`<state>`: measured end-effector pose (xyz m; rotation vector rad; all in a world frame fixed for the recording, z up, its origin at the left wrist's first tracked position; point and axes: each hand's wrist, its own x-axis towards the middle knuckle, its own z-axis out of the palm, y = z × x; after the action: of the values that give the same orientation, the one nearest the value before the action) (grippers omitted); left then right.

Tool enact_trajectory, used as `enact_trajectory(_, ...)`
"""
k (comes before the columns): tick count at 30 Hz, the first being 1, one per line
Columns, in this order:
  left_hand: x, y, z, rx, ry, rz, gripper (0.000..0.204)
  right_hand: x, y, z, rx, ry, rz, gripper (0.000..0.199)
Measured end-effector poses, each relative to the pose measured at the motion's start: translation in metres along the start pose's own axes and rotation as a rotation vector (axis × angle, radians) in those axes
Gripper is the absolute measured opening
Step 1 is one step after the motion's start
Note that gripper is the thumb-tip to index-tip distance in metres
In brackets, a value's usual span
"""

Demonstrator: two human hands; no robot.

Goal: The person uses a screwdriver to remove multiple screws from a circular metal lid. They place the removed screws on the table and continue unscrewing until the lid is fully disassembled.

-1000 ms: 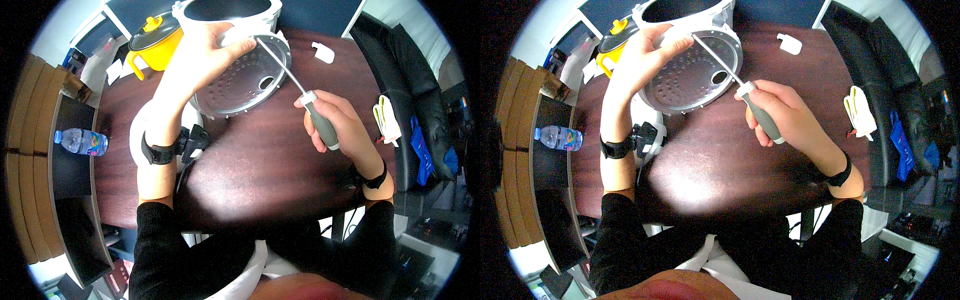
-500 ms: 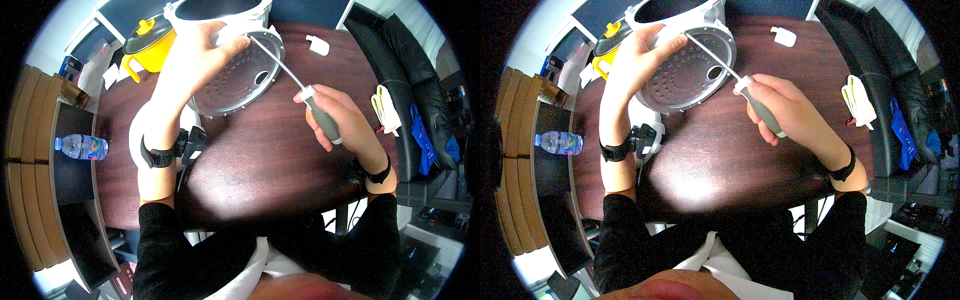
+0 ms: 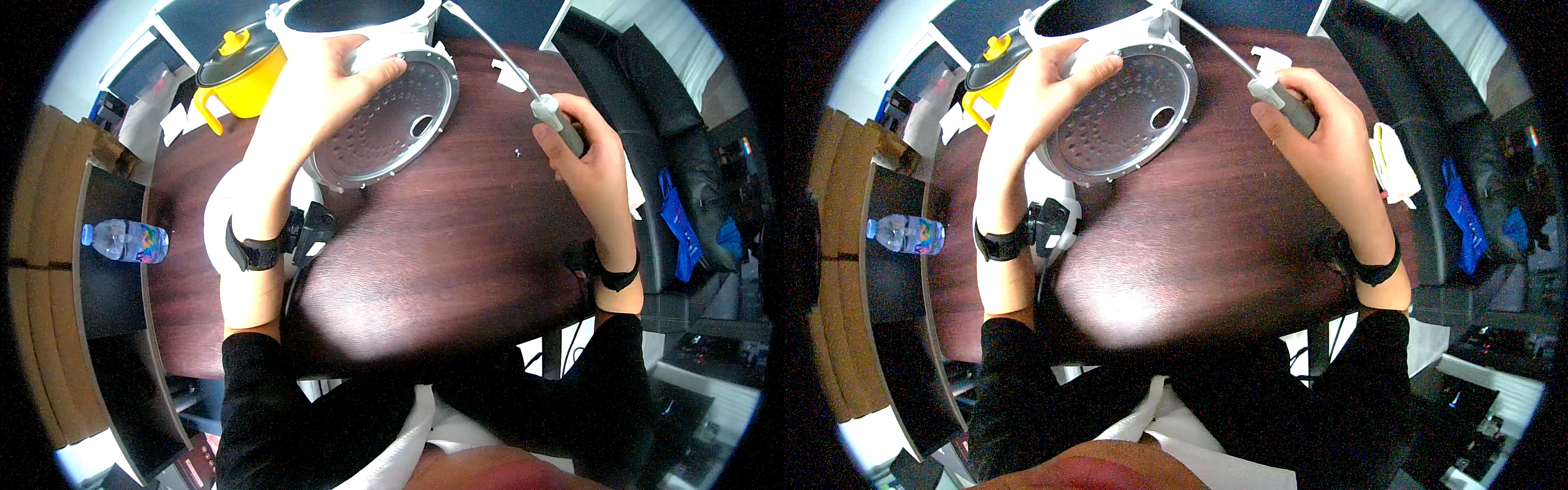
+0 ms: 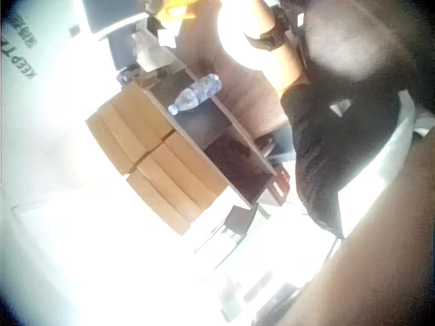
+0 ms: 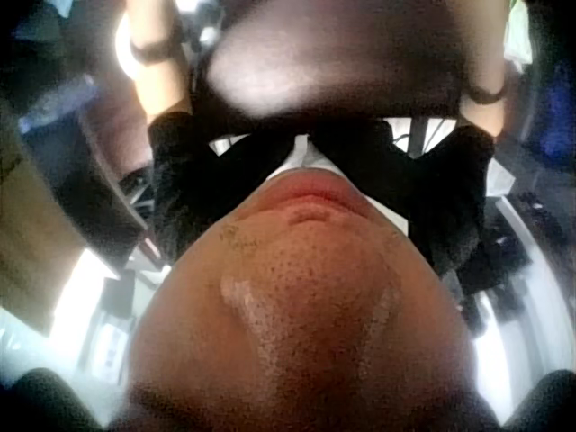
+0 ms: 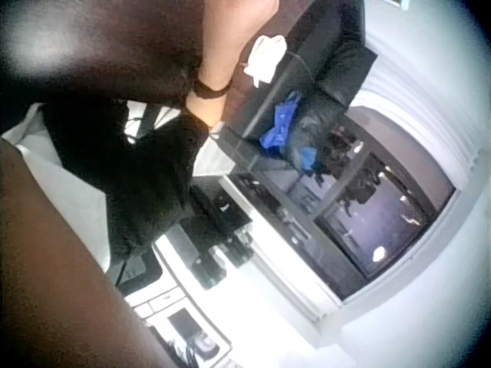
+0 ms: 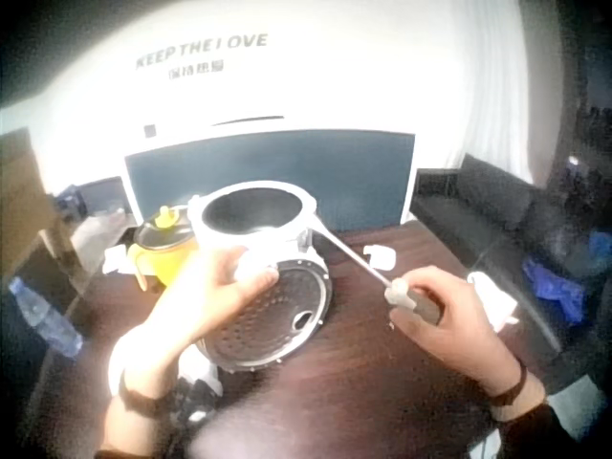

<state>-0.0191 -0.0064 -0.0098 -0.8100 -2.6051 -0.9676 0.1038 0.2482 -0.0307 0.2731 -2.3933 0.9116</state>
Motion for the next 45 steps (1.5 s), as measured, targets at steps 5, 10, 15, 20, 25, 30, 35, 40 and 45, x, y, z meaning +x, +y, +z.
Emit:
enact_trajectory(5,0.002,-0.004,0.005,-0.054,-0.03,0.061,0.066,-0.002,-0.005,-0.014,0.171,-0.3,0.454,0.02)
enact_trajectory(10,0.001,-0.001,0.0,-0.06,-0.073,0.037,0.064,0.006,-0.01,-0.028,0.21,-0.42,0.519,0.016)
enact_trajectory(15,0.0,0.002,0.0,-0.042,-0.065,0.043,0.066,0.011,-0.023,-0.037,0.055,-0.401,0.335,0.018)
enact_trajectory(20,-0.002,0.007,-0.001,-0.003,-0.042,0.03,0.067,0.013,-0.039,-0.038,-0.024,-0.494,0.343,0.021)
enact_trajectory(25,-0.002,-0.002,0.009,0.057,0.125,0.152,0.047,0.008,-0.038,-0.025,0.095,-0.485,0.355,0.024)
enact_trajectory(30,-0.002,-0.003,0.01,0.096,0.14,0.154,0.052,0.005,-0.039,-0.017,0.27,-0.477,0.465,0.02)
enact_trajectory(35,0.0,-0.007,0.012,0.078,0.108,0.13,0.053,0.004,-0.044,-0.014,0.376,-0.522,0.509,0.02)
enact_trajectory(40,0.0,-0.006,0.01,0.076,0.105,0.149,0.052,-0.002,-0.032,-0.008,0.405,-0.554,0.505,0.03)
enact_trajectory(45,0.0,-0.007,0.011,0.093,0.135,0.169,0.051,-0.003,-0.034,-0.006,0.434,-0.562,0.532,0.03)
